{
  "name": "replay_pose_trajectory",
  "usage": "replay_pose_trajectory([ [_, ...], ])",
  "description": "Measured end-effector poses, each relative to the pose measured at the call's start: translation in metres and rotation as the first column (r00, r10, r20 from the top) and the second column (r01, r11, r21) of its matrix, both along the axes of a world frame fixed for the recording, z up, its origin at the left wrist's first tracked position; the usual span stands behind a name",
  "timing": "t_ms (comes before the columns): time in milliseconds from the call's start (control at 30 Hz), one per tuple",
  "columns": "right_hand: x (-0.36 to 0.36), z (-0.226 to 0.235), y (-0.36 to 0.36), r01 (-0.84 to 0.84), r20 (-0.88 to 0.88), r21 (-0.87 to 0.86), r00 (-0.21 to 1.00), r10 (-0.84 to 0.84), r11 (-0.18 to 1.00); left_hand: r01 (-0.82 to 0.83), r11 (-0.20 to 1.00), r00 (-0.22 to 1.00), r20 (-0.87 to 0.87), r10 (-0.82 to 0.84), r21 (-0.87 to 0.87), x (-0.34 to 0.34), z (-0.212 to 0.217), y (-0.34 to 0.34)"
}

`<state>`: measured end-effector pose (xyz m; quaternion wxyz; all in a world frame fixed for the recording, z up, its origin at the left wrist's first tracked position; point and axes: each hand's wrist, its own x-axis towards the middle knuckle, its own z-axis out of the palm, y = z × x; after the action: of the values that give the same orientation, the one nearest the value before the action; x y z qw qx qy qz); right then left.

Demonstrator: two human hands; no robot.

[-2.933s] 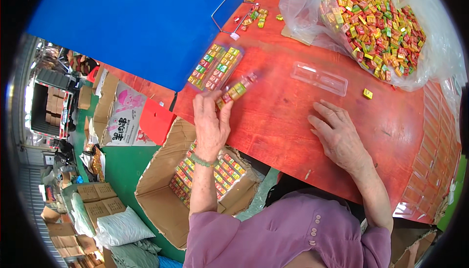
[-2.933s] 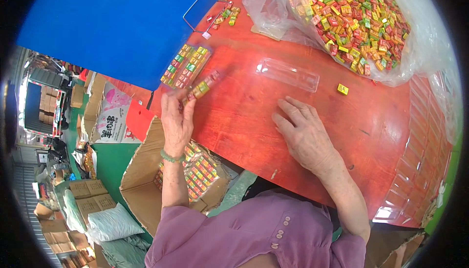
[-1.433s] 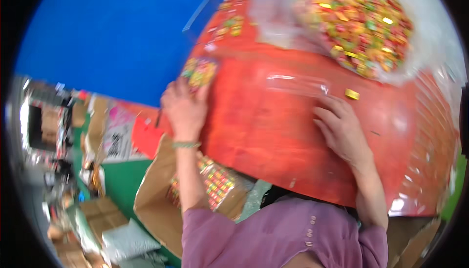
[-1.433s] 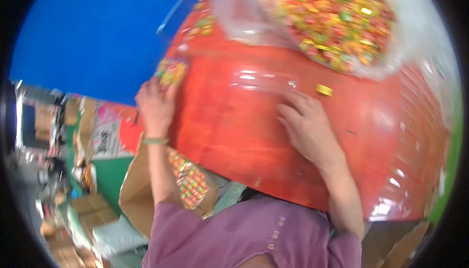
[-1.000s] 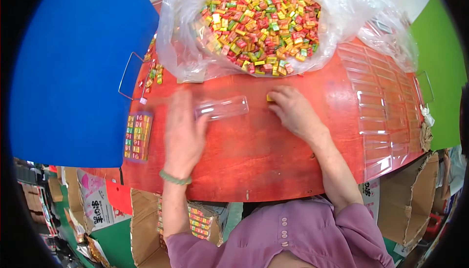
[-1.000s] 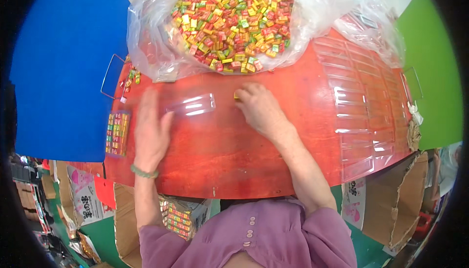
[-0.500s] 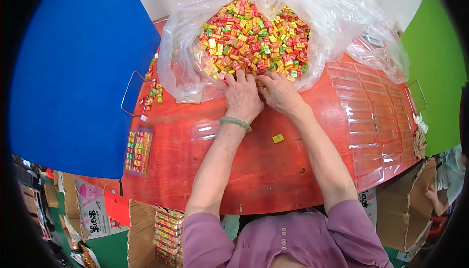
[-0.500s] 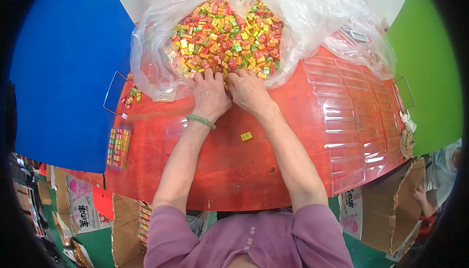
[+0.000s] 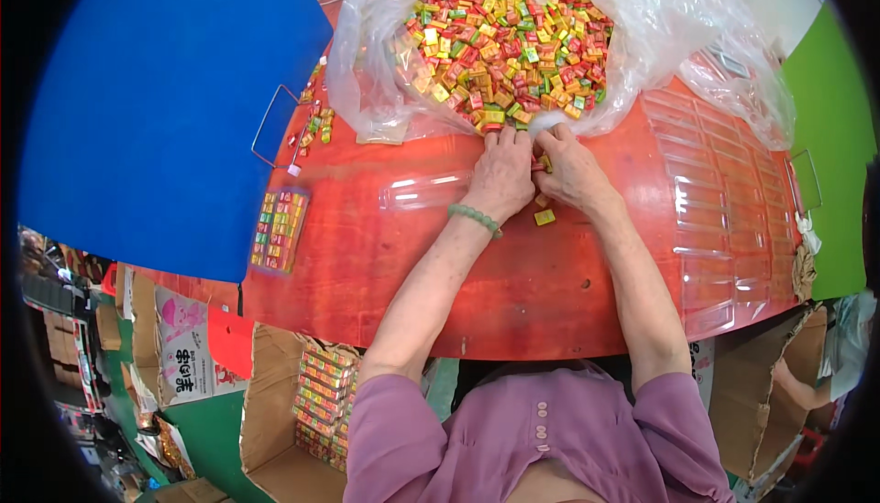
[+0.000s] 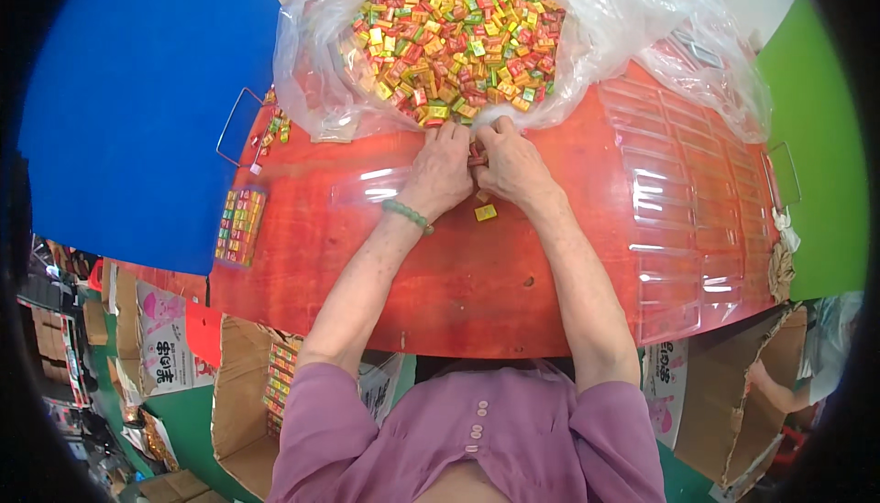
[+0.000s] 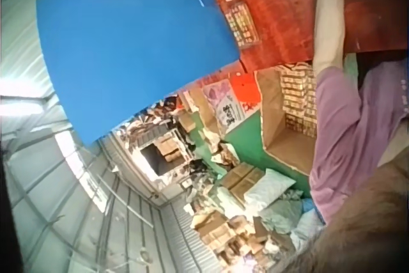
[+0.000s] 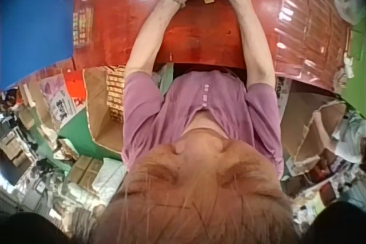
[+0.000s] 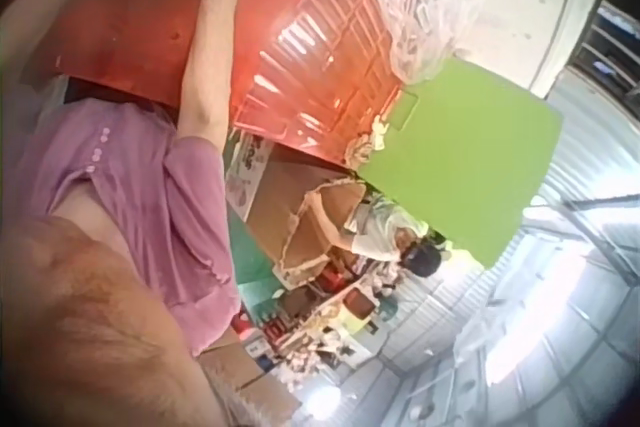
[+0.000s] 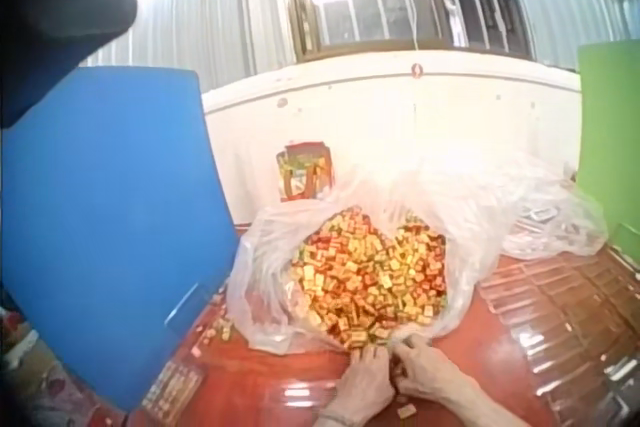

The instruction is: Package small colorful square objects into plastic containers at a workbench.

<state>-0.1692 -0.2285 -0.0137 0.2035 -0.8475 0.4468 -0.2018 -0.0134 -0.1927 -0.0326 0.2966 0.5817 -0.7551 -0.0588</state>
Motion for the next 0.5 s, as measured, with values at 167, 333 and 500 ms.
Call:
replay_pose_trajectory([
  [167, -0.014, 0.013, 0.026, -0.028, 0.079, 0.097, 0.997, 0.020, 0.995, 0.043, 0.994, 0.999, -0.031, -0.040, 0.100, 0.009, 0.010, 0.028],
  [333, -0.030, 0.000, 0.043, -0.085, 0.300, 0.086, 0.952, 0.056, 0.993, 0.077, 0.996, 0.992, -0.102, -0.072, 0.046, 0.009, 0.018, 0.051],
  [500, -0.044, 0.006, 0.063, -0.067, 0.226, 0.123, 0.973, 0.038, 0.990, 0.065, 0.988, 0.964, -0.263, -0.026, 0.140, 0.013, 0.022, 0.072],
])
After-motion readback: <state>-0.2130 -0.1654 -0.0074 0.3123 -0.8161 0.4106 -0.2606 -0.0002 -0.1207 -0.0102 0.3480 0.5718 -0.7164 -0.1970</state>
